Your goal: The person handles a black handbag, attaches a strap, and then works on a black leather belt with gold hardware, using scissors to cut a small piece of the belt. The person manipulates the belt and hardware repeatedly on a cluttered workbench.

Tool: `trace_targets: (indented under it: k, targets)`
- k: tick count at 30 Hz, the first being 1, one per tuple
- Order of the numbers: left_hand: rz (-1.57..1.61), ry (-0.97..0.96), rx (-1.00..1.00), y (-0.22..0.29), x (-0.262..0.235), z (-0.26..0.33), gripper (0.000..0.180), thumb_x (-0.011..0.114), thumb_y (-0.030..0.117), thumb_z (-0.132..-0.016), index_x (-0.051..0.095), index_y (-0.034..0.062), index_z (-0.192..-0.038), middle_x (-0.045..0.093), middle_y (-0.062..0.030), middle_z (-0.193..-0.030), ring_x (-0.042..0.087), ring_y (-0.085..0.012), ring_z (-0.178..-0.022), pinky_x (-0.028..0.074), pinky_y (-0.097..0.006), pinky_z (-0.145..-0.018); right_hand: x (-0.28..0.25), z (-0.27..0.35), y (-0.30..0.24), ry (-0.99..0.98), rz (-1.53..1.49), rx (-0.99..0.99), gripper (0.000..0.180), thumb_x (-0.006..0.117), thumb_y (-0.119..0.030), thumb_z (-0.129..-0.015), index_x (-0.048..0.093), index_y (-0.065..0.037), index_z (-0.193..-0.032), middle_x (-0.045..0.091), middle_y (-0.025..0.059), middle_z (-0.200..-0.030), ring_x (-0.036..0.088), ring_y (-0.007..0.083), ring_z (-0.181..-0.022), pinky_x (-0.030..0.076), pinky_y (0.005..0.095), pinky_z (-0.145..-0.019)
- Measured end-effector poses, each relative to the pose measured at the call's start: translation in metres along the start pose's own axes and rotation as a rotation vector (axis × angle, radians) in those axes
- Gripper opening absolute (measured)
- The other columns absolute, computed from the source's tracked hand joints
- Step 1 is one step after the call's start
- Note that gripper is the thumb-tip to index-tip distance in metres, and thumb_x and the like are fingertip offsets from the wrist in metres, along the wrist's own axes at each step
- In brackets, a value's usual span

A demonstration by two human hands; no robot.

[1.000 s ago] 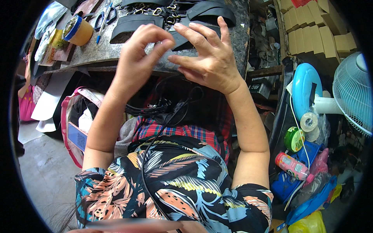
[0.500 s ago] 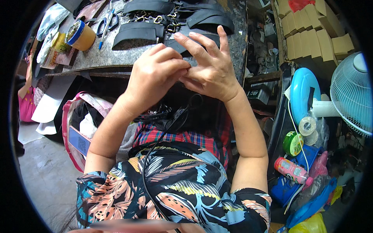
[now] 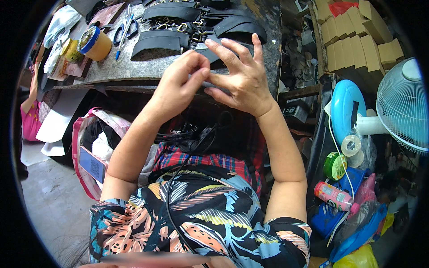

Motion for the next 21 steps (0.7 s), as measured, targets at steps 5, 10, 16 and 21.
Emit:
trace_targets:
  k: [5, 10, 16, 21]
  targets:
    - [0.054, 0.04, 0.007, -0.002, -0.009, -0.001, 0.007, 0.068, 0.007, -0.089, 0.066, 0.0017, -0.093, 0.063, -0.0112, -0.092, 0.061, -0.0281, -0.088, 0.049, -0.038, -0.079, 0.001, 0.001, 0.0, -0.009, 0.019, 0.013, 0.025, 0.072, -0.048, -0.08, 0.08, -0.026, -0.089, 0.051, 0.0038, -0.152, 0.044, 0.0258, -0.139, 0.011, 0.0584, -0.123]
    - [-0.214, -0.049, 0.116, 0.001, 0.0, -0.004, 0.015, 0.073, 0.009, -0.085, 0.074, 0.0045, -0.1, 0.066, -0.0109, -0.094, 0.061, -0.0301, -0.094, 0.05, -0.04, -0.083, 0.001, 0.0, 0.0, 0.009, -0.01, 0.015, 0.028, 0.072, -0.049, -0.08, 0.075, -0.022, -0.07, 0.052, 0.0034, -0.152, 0.044, 0.0249, -0.139, 0.009, 0.0586, -0.124]
    - [-0.186, -0.167, 0.146, -0.005, -0.001, -0.008, 0.014, 0.074, 0.011, -0.085, 0.077, 0.0065, -0.097, 0.068, -0.0097, -0.095, 0.062, -0.0289, -0.095, 0.05, -0.04, -0.084, 0.003, 0.001, 0.0, -0.013, -0.01, -0.006, 0.031, 0.072, -0.049, -0.08, 0.073, -0.021, -0.066, 0.052, 0.0027, -0.152, 0.044, 0.0246, -0.139, 0.009, 0.0586, -0.124]
    - [-0.174, -0.029, -0.008, -0.01, 0.009, -0.01, 0.012, 0.074, 0.016, -0.085, 0.078, 0.0061, -0.092, 0.069, -0.0081, -0.086, 0.065, -0.0262, -0.083, 0.052, -0.038, -0.076, 0.006, 0.001, 0.004, -0.04, 0.013, 0.041, 0.031, 0.071, -0.049, -0.08, 0.075, -0.02, -0.071, 0.05, 0.0022, -0.153, 0.043, 0.0251, -0.14, 0.01, 0.0591, -0.123]
Point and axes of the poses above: each hand's wrist, its own z-axis away from the middle knuckle, its own x-axis out of the palm, y = z × x, the point moved 3 cm from there along -z, towards the middle knuckle
